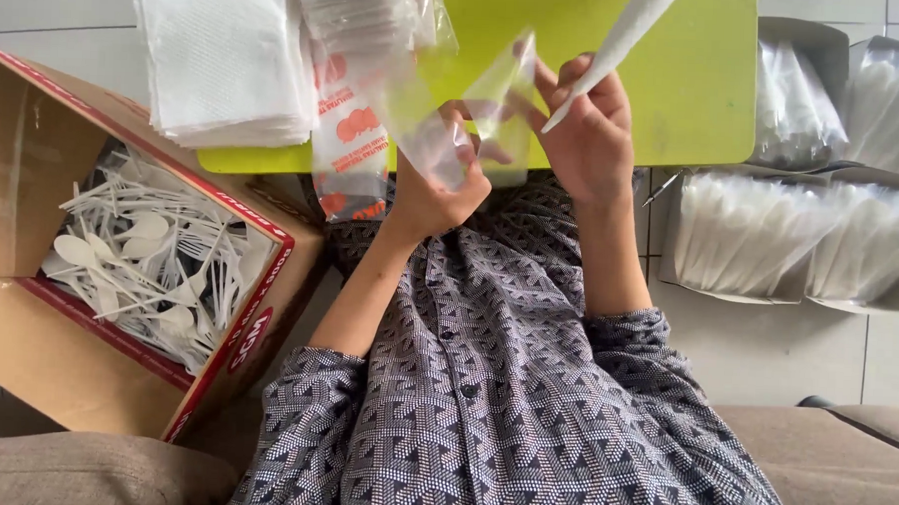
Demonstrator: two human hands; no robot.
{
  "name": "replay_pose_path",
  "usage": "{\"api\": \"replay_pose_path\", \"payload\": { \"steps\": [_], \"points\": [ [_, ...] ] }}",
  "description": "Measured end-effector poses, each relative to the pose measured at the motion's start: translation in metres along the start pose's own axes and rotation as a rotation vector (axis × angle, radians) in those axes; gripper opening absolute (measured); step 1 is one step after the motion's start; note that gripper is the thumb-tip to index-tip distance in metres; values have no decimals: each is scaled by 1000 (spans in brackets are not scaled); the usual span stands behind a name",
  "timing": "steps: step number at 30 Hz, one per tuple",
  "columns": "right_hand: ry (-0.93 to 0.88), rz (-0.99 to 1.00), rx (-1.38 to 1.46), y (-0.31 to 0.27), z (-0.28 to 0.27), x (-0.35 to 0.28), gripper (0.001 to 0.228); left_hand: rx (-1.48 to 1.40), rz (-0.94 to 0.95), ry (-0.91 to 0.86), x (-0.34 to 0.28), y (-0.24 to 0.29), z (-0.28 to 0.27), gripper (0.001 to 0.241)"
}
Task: Wrapping plastic spoons in paper napkins and placing them into plastic sleeves for packaging.
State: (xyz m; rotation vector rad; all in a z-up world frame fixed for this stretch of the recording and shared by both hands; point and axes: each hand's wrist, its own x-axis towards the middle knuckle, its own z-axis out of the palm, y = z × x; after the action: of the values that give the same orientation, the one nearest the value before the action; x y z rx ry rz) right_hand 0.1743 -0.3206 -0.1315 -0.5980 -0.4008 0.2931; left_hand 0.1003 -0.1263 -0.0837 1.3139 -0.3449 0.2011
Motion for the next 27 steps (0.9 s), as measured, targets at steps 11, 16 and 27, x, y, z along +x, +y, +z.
{"api": "replay_pose_path", "payload": {
  "steps": [11, 16, 27],
  "points": [
    [272, -100, -885, -4, 29, -8, 20, 1097, -186, 220, -16, -35, -8, 24],
    [219, -71, -991, 6, 34, -10, 20, 1089, -269, 228, -21, -24, -6, 42],
    [26, -55, -1101, 46, 1, 52, 15, -388, -427, 232, -45, -11, -55, 62]
  ]
}}
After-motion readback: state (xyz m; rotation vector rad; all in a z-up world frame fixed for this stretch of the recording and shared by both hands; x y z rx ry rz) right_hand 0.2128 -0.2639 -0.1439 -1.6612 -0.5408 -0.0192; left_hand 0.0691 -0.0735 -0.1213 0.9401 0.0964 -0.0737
